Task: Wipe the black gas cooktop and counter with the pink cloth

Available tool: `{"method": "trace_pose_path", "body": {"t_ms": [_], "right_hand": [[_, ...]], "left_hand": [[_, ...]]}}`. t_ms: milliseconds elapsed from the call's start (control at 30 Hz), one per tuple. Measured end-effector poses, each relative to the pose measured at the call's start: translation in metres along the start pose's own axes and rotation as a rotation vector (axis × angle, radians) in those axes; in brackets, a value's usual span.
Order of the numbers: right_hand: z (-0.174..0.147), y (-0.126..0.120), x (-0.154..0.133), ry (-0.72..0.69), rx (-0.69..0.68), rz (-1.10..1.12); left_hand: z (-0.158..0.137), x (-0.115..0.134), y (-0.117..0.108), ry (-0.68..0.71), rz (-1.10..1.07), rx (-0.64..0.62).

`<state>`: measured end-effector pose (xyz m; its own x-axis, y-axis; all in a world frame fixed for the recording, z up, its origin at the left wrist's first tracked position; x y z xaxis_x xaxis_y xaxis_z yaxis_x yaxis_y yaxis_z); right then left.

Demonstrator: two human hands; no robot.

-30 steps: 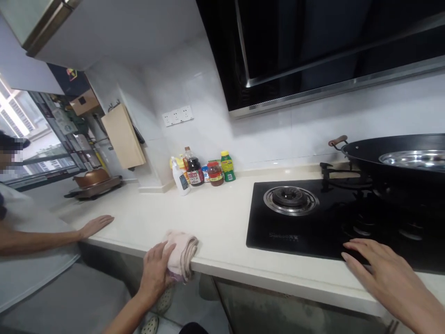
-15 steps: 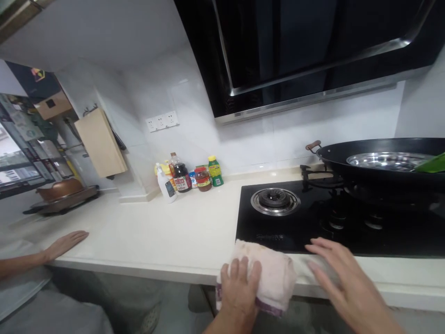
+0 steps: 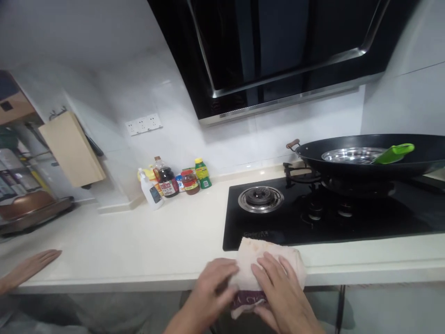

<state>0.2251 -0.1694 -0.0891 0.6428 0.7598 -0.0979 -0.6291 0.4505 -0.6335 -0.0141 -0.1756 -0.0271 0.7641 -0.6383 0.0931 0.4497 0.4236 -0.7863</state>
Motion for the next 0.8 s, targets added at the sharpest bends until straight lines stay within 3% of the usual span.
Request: {"method": "trace_pose_path", "body": {"t_ms": [100, 200, 300, 400, 567, 700, 800], "right_hand": [[0.017, 0.022, -0.015, 0.106, 0.007, -0.09], [0.044, 0.057, -0.036, 0.117, -0.013, -0.193], [0.07, 0.09, -0.059, 0.022, -0.061, -0.181], [0.086, 0.106, -0.077, -0.083, -0.076, -0.145], [0.075, 0.089, -0.07, -0.168, 0.07, -0.141], [0.042, 0.056, -0.025, -0.166, 0.117, -0.172], [0.012, 0.017, 0.021, -0.069, 0.031, -0.179]], "left_hand": [[0.002, -0.044, -0.022, -0.208, 0.007, 0.082], [0.009, -0.078, -0.025, -0.327, 0.057, 0.147], [0.014, -0.092, -0.019, -0.358, 0.049, 0.135], [0.014, -0.092, -0.015, -0.385, 0.035, 0.077], [0.009, -0.091, -0.019, -0.428, 0.052, 0.039], [0.008, -0.095, -0.018, -0.427, 0.105, 0.0], [0.009, -0.095, -0.017, -0.425, 0.132, -0.028]]}}
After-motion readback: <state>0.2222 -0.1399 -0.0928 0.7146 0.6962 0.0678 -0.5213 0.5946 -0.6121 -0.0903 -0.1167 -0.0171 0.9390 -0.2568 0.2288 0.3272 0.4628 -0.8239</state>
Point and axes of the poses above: each hand's wrist, its own z-axis towards the middle knuckle, its own y-axis out of the palm, x = y × z, the point moved 1 cm from there along z, towards the middle knuckle, and after that the axes turned 12 degrees about z, right-handed, at the moved point
